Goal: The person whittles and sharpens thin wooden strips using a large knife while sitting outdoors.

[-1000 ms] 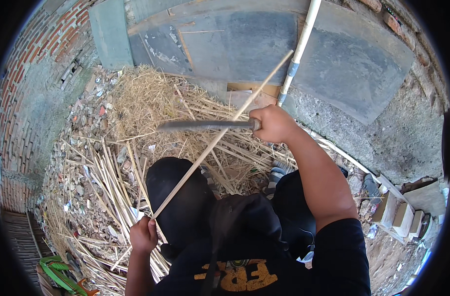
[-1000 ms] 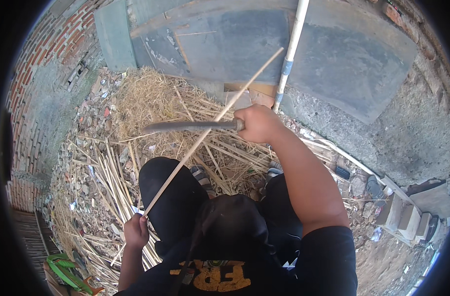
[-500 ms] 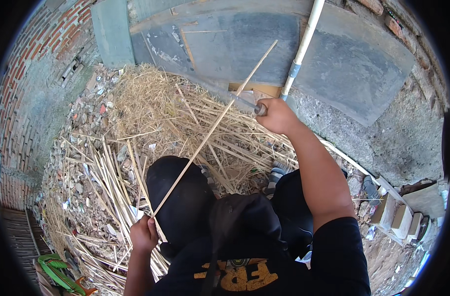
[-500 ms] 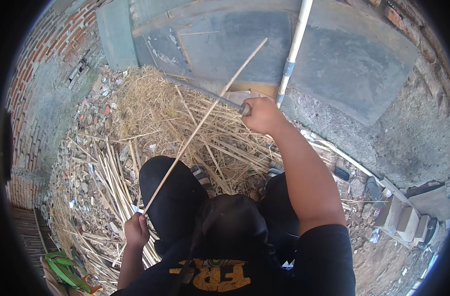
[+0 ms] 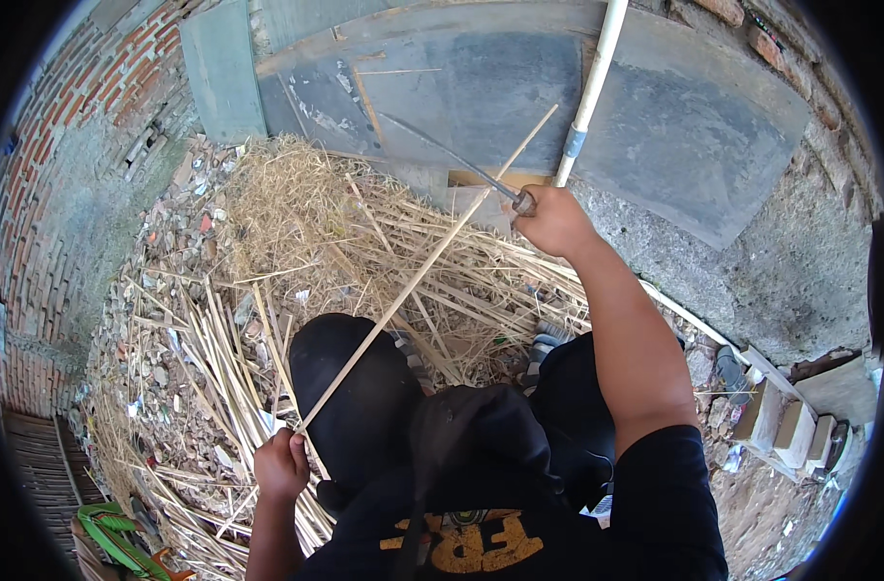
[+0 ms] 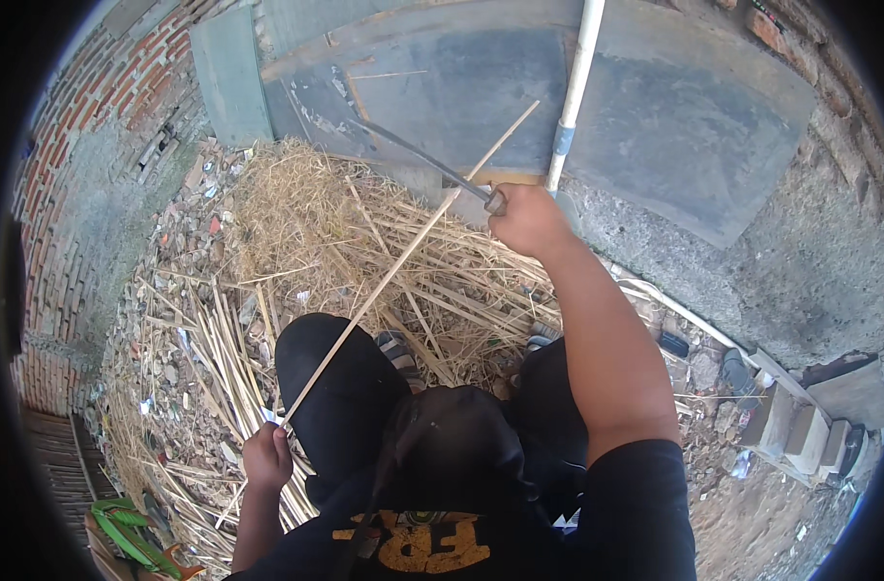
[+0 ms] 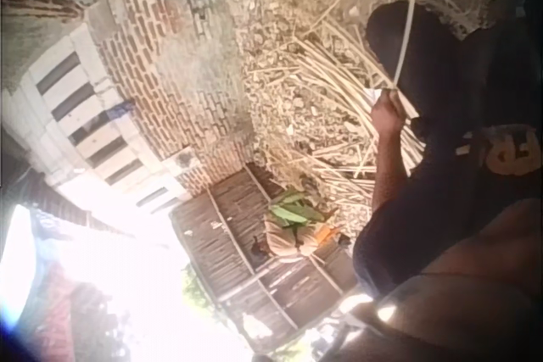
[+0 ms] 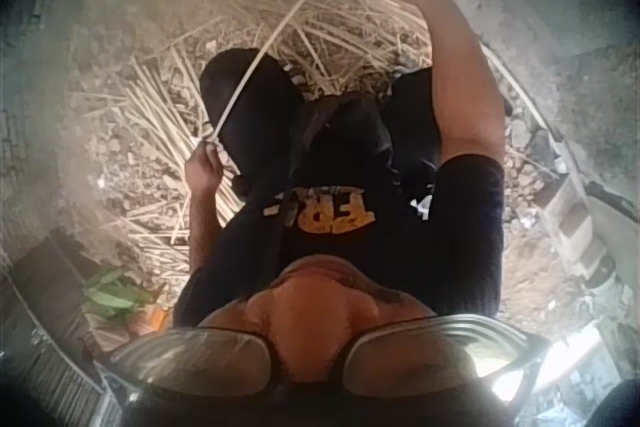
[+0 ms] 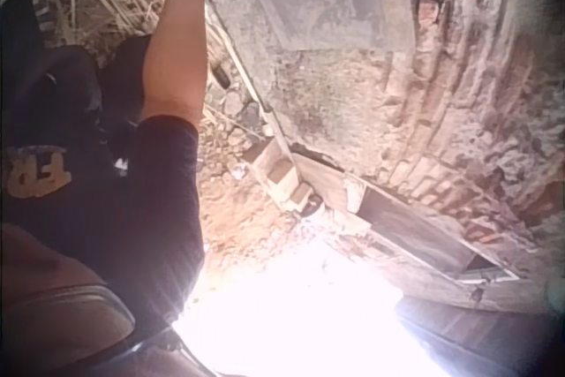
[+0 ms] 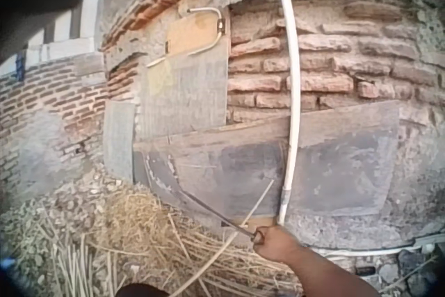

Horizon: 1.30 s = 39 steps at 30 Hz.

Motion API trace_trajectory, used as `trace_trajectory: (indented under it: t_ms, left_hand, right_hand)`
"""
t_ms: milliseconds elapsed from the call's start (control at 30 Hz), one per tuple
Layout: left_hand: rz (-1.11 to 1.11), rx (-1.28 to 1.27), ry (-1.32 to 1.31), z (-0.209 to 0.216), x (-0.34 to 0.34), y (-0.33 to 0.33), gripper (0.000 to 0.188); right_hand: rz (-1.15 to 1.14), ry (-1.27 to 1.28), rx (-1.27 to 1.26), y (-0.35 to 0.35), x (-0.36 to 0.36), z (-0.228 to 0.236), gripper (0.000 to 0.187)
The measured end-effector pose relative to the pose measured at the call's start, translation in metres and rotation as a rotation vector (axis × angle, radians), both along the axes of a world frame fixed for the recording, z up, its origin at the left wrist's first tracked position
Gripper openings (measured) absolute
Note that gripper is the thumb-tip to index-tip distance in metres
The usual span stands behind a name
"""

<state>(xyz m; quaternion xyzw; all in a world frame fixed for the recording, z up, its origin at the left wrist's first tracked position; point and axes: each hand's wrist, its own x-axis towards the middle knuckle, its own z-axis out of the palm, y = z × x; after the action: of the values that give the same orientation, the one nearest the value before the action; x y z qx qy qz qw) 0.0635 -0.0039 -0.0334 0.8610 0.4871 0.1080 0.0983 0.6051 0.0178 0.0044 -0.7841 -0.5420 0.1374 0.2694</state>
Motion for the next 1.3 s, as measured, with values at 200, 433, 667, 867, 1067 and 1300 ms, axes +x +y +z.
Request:
trace_trajectory:
  t_ms: [200,433,667,867,1067,1300]
  left_hand:
    - [-0.016,-0.023,-0.044,-0.004,-0.006,-0.002,0.034]
    - [-0.015,-0.187,-0.098,0.014,-0.001,0.007,0.040]
    - [0.039,-0.340,-0.219,0.019,-0.005,-0.003,0.044]
    - [0.105,-0.213,-0.181,0.010,0.011,-0.019,0.036]
    - [0.104,-0.077,-0.088,0.003,0.017,-0.022,0.030]
    - [0.091,-0.019,-0.117,0.002,0.030,-0.020,0.028]
  right_hand:
    - [0.363,-0.379,-0.111,-0.010,-0.050,0.025,0.024]
    - [0.000,0.095,-0.035,-0.002,-0.002,-0.006,0.026]
    - [0.319,-0.300,-0.134,-0.010,-0.051,0.024,0.026]
    - [0.287,-0.238,-0.044,-0.009,-0.040,0.006,0.028]
    - [0.433,-0.267,-0.118,-0.002,-0.085,0.025,0.025]
    - [0.364,-0.112,-0.137,0.001,-0.068,0.001,0.022]
